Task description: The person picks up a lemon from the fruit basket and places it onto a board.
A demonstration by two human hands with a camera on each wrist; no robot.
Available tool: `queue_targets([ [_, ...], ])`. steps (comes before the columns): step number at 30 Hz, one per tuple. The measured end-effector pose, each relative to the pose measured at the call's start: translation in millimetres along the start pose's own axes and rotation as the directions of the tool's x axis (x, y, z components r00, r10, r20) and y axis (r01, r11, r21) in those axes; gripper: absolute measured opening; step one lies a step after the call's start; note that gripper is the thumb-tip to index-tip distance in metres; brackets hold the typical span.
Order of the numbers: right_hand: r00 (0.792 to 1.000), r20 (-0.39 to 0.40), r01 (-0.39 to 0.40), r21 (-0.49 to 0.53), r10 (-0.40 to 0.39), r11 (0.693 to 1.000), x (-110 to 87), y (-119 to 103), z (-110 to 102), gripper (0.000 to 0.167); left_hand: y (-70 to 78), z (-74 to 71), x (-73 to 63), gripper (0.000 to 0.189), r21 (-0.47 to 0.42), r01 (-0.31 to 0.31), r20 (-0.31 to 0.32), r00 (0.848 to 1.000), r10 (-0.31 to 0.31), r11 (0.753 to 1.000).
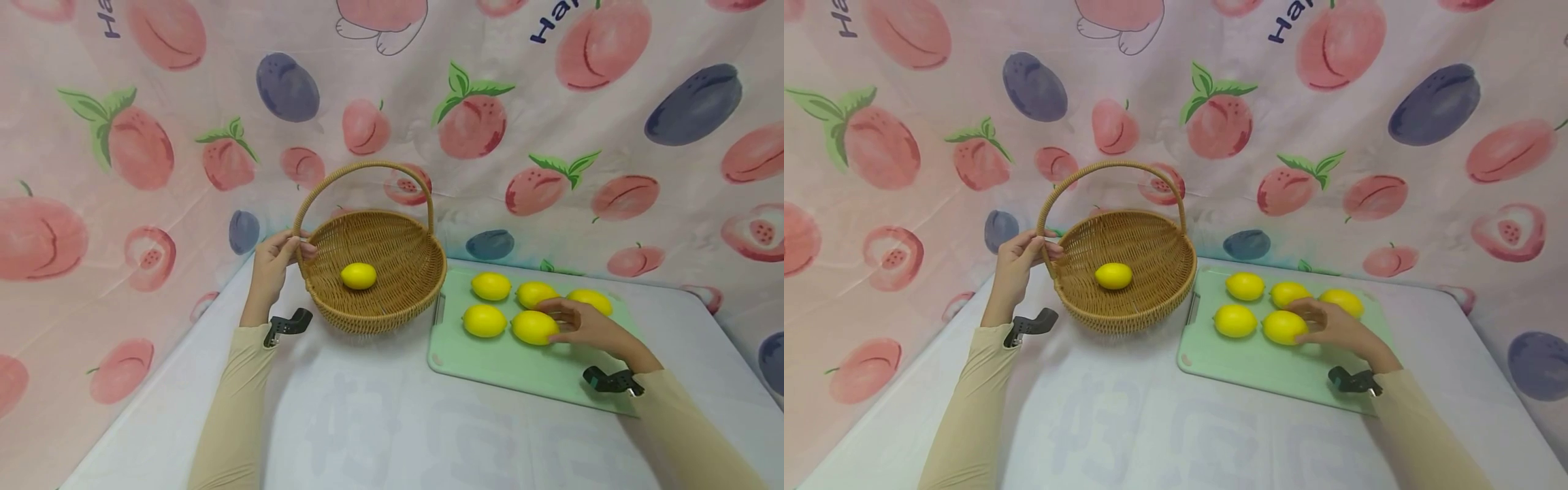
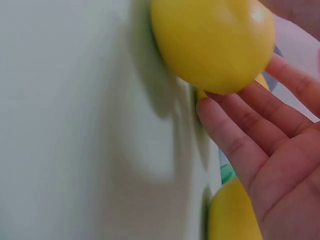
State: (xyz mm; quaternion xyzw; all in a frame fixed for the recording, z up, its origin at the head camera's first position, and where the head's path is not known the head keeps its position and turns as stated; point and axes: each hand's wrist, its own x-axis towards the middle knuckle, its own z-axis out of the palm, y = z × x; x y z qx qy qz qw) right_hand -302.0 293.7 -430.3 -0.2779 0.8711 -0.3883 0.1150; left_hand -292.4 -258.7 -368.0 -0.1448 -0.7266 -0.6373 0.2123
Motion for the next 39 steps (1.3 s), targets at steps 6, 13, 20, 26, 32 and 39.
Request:
queue_targets([
  [6, 0.999, 0.028, 0.029, 0.062, -0.03, 0.998, 0.2, -4, -14, 0.052, 0.5, -0.3, 0.0, 0.021, 0.001, 0.003, 0.001, 1.0, -0.003, 1.0],
  [13, 1.0, 0.018, -0.003, 0.022, 0.002, 1.0, 2.5, -17, -34, 0.053, 1.9, -0.2, -0.1, 0.021, 0.012, 0.012, -0.001, 1.0, -0.012, 1.0],
  [20, 1.0, 0.014, -0.003, -0.06, 0.004, 0.998, 10.9, -38, -53, 0.051, 2.1, -0.2, -0.6, 0.021, 0.017, 0.011, -0.002, 1.0, -0.011, 1.0],
  [26, 0.998, 0.006, 0.056, -0.063, -0.056, 0.996, 23.0, -57, -64, 0.05, 1.6, -0.2, -0.6, 0.021, 0.01, 0.007, 0.0, 1.0, -0.007, 1.0],
  [32, 0.996, -0.008, 0.086, -0.01, -0.087, 0.996, 38.9, -74, -68, 0.052, 0.3, -0.1, -0.6, 0.02, 0.006, 0.001, 0.001, 1.0, -0.001, 1.0],
  [39, 0.992, 0.006, 0.125, 0.003, -0.125, 0.992, 64.6, -93, -64, 0.051, -0.7, -0.6, -0.1, 0.021, 0.007, 0.003, -0.002, 1.0, -0.003, 1.0],
])
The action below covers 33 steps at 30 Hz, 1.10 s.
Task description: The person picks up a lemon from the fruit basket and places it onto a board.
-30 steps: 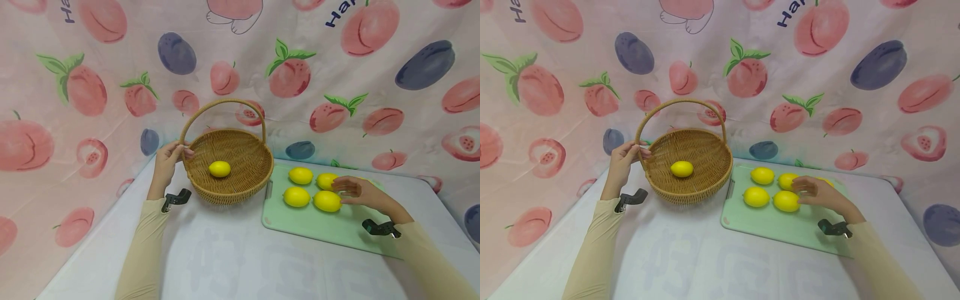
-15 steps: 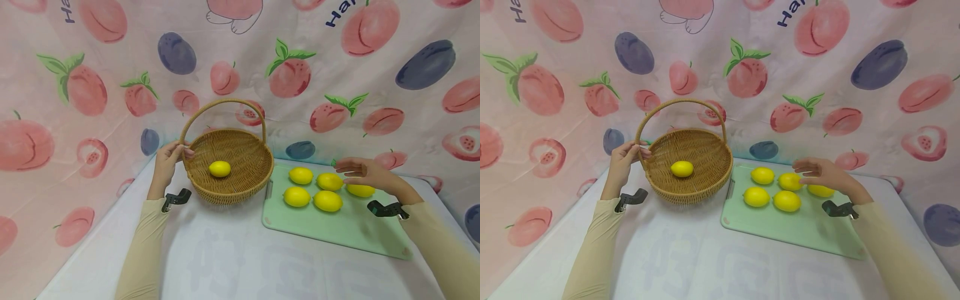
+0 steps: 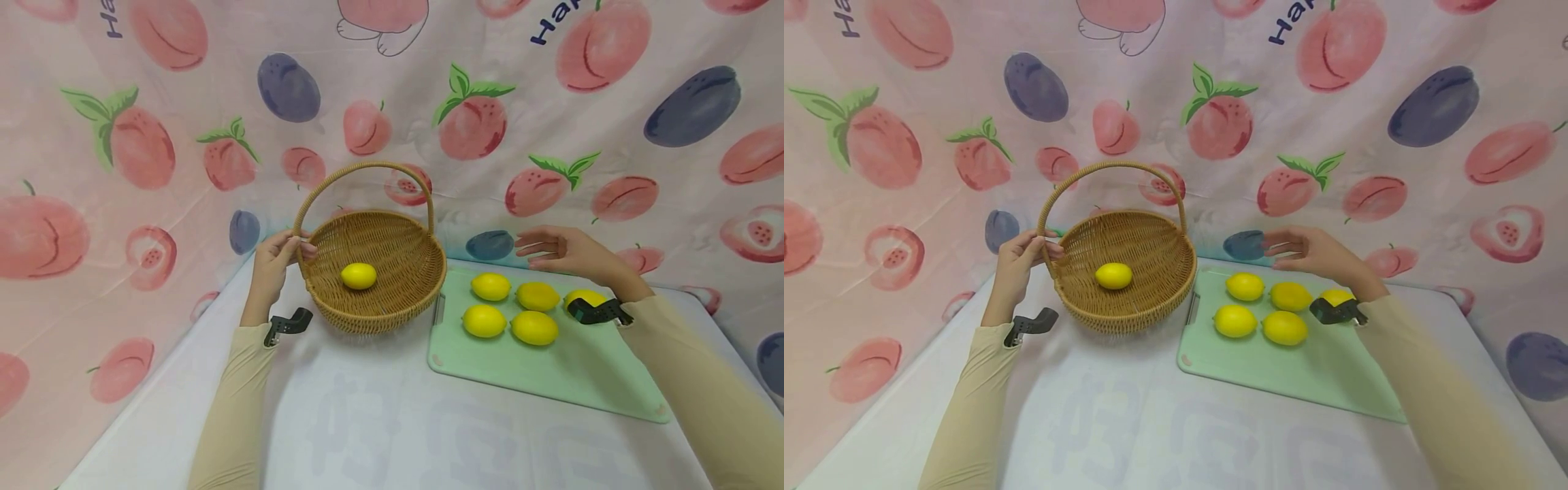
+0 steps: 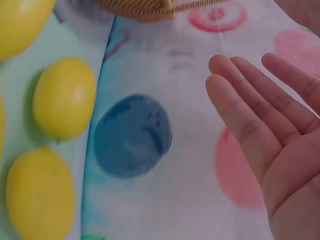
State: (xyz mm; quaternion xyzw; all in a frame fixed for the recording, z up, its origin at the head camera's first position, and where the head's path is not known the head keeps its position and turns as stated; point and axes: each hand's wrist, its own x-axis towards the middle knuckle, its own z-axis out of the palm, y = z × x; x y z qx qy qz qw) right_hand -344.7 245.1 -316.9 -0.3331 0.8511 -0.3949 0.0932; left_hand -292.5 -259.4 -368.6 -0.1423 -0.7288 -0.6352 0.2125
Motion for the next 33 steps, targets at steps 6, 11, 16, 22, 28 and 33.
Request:
queue_targets([
  [6, 1.0, 0.023, 0.003, 0.025, -0.003, 1.0, 26.7, -18, 10, 0.05, 0.9, 0.5, 0.2, 0.021, -0.004, 0.003, -0.002, 1.0, -0.003, 1.0],
  [11, 0.998, 0.053, 0.039, 0.051, -0.041, 0.998, 47.9, -31, 20, 0.053, 1.5, 1.1, -0.2, 0.02, -0.009, 0.003, -0.001, 1.0, -0.003, 1.0],
  [16, 0.993, 0.11, 0.041, 0.078, -0.049, 0.996, 67.1, -42, 30, 0.054, 1.5, 0.7, -0.9, 0.019, -0.016, -0.002, -0.001, 1.0, 0.002, 1.0],
  [22, 0.987, 0.153, 0.031, 0.051, -0.038, 0.998, 91.4, -53, 43, 0.054, 2.5, 0.7, -1.4, 0.019, -0.014, -0.001, 0.003, 1.0, 0.001, 1.0],
  [28, 0.983, 0.177, 0.041, 0.056, -0.05, 0.998, 116.4, -61, 58, 0.053, 2.3, 0.7, -1.2, 0.021, 0.002, 0.003, 0.001, 1.0, -0.003, 1.0],
  [33, 0.98, 0.188, 0.048, 0.06, -0.059, 0.997, 133.7, -69, 72, 0.051, 1.5, 0.5, -1.6, 0.022, 0.006, -0.001, 0.001, 1.0, 0.001, 1.0],
])
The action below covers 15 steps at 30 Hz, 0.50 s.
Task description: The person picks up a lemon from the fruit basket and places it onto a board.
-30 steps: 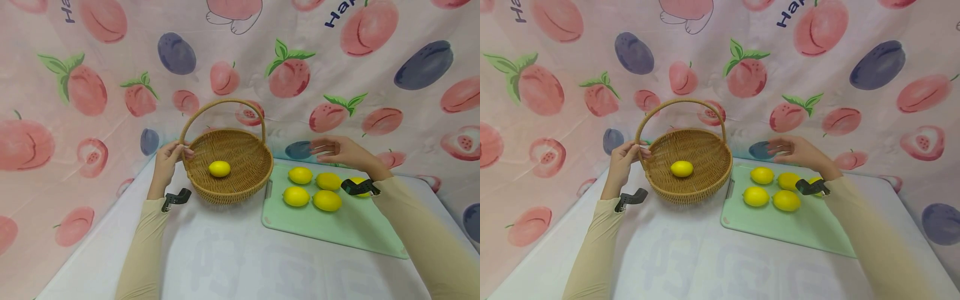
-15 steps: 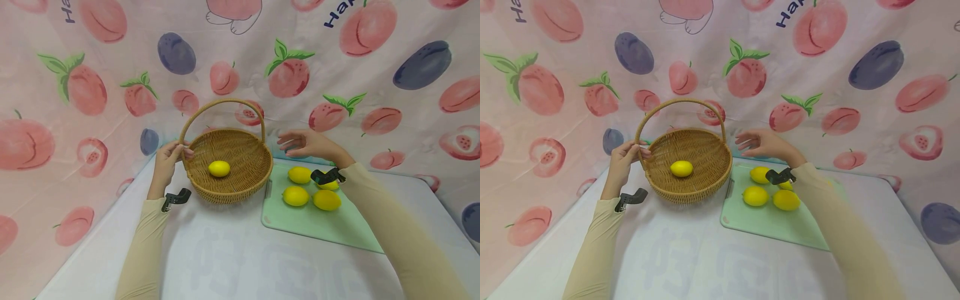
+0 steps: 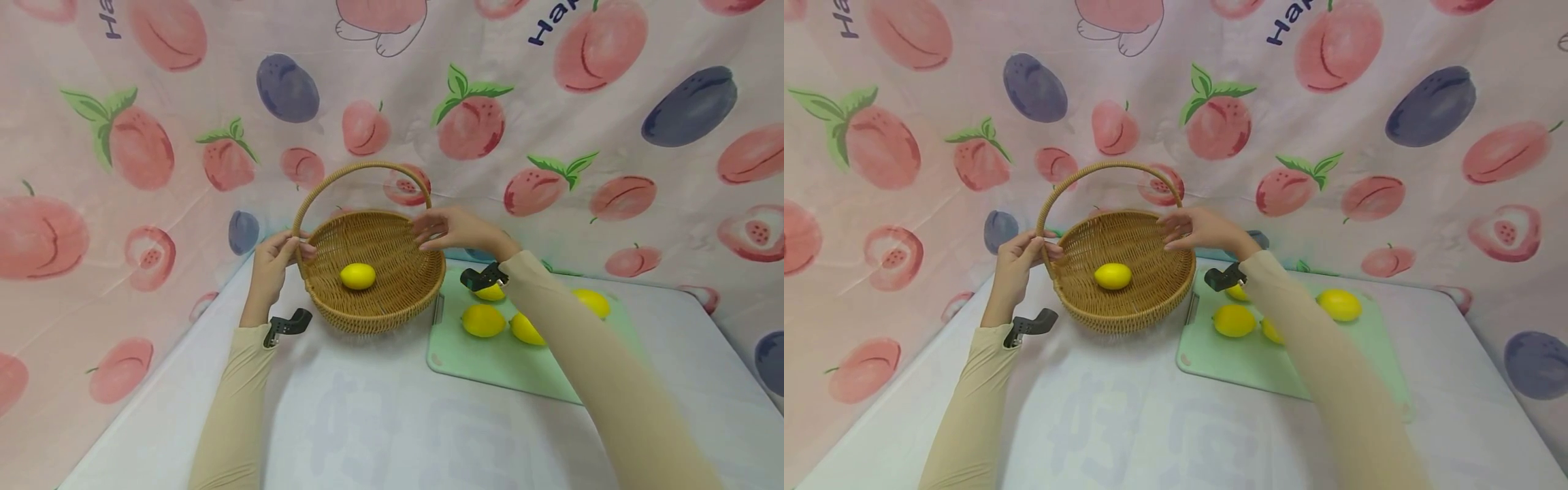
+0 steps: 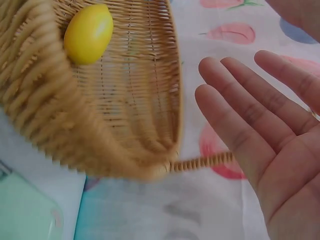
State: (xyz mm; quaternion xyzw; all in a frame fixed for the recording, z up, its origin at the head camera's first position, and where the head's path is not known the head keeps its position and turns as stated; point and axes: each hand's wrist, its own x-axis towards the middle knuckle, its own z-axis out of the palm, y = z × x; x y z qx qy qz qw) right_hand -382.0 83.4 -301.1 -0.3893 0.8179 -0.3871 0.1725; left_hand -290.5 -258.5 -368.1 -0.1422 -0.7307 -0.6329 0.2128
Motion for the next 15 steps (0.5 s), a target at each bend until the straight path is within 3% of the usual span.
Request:
queue_targets([
  [15, 0.998, 0.049, -0.028, 0.064, 0.025, 0.998, 58.2, -6, 34, 0.047, -0.3, -0.6, 0.1, 0.022, -0.003, -0.002, -0.003, 1.0, 0.002, 1.0],
])
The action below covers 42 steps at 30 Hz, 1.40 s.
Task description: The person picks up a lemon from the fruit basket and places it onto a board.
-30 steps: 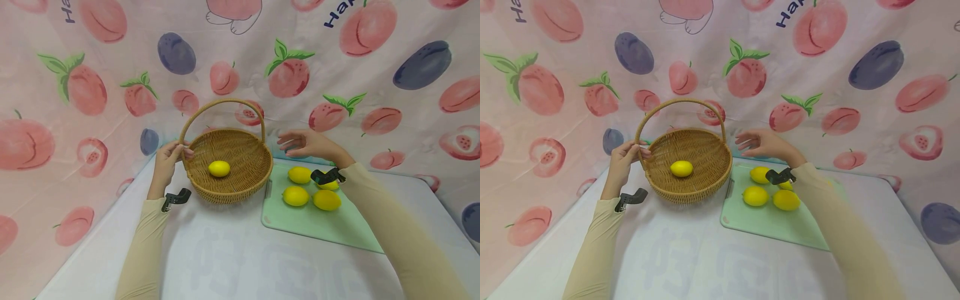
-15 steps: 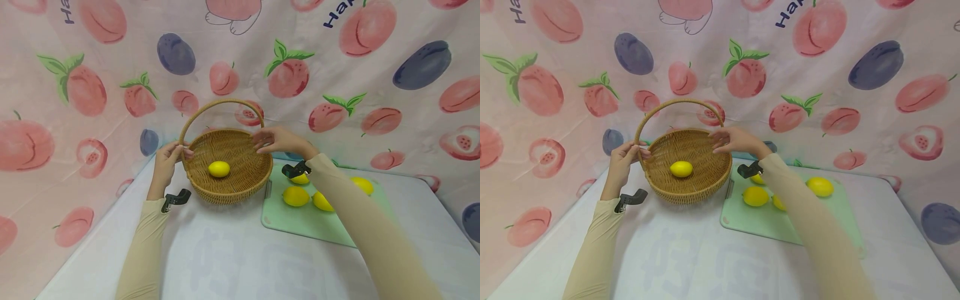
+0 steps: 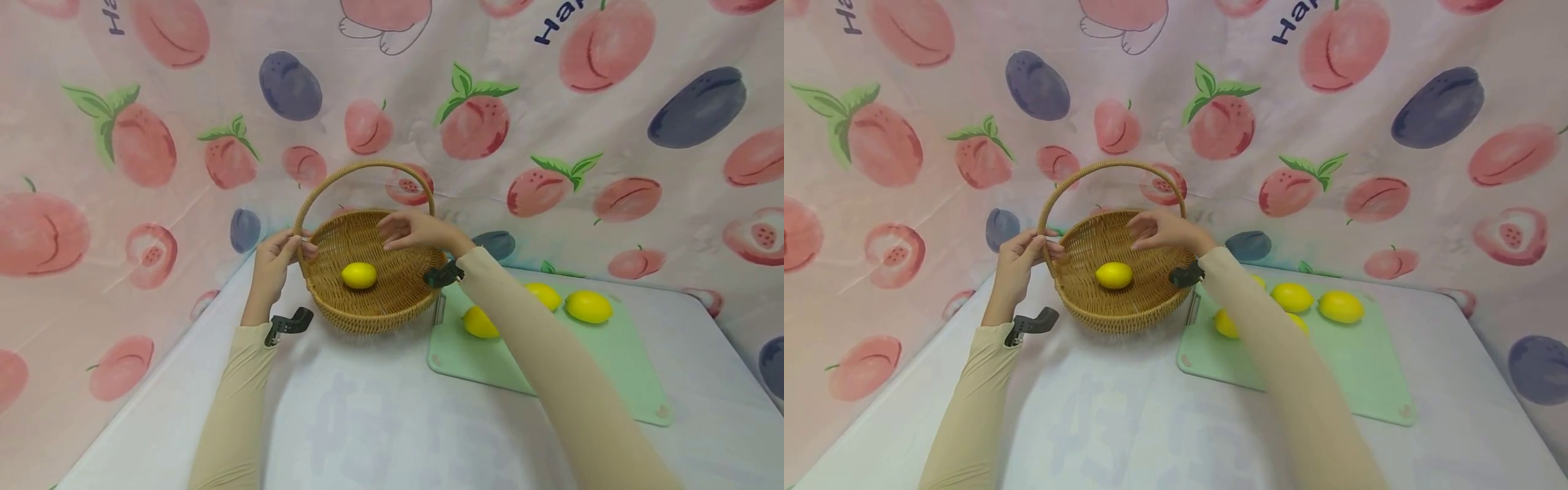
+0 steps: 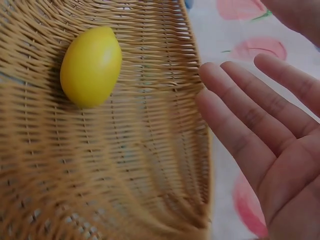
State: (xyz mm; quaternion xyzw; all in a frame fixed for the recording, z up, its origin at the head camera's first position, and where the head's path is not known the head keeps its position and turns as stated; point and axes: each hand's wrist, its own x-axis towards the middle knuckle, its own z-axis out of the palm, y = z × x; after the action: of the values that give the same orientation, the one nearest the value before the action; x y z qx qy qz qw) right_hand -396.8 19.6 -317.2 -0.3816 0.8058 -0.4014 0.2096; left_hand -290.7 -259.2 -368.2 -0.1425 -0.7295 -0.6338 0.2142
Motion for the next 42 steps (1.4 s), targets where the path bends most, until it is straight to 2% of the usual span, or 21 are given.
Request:
queue_targets([
  [8, 0.999, -0.04, -0.015, -0.025, 0.014, 1.0, 20.2, 4, 17, 0.046, 1.2, 0.4, -0.7, 0.021, 0.0, 0.007, 0.001, 1.0, -0.007, 1.0],
  [21, 0.999, -0.038, -0.028, 0.01, 0.028, 1.0, 48.0, 15, 39, 0.049, 1.1, 1.1, -1.1, 0.023, 0.016, 0.009, -0.008, 1.0, -0.009, 1.0],
  [30, 0.997, -0.057, -0.045, 0.002, 0.045, 0.999, 51.9, 16, 42, 0.048, 0.6, 2.6, 0.6, 0.023, 0.018, 0.023, -0.005, 1.0, -0.023, 1.0],
  [36, 0.997, -0.068, -0.029, 0.006, 0.029, 1.0, 56.2, 11, 42, 0.047, 0.2, 1.1, 0.4, 0.023, 0.013, 0.031, -0.009, 0.999, -0.031, 0.999],
  [42, 0.998, -0.051, -0.042, -0.018, 0.041, 0.999, 62.4, 13, 47, 0.046, -1.1, -0.1, -0.5, 0.023, 0.011, 0.024, -0.004, 1.0, -0.024, 1.0],
])
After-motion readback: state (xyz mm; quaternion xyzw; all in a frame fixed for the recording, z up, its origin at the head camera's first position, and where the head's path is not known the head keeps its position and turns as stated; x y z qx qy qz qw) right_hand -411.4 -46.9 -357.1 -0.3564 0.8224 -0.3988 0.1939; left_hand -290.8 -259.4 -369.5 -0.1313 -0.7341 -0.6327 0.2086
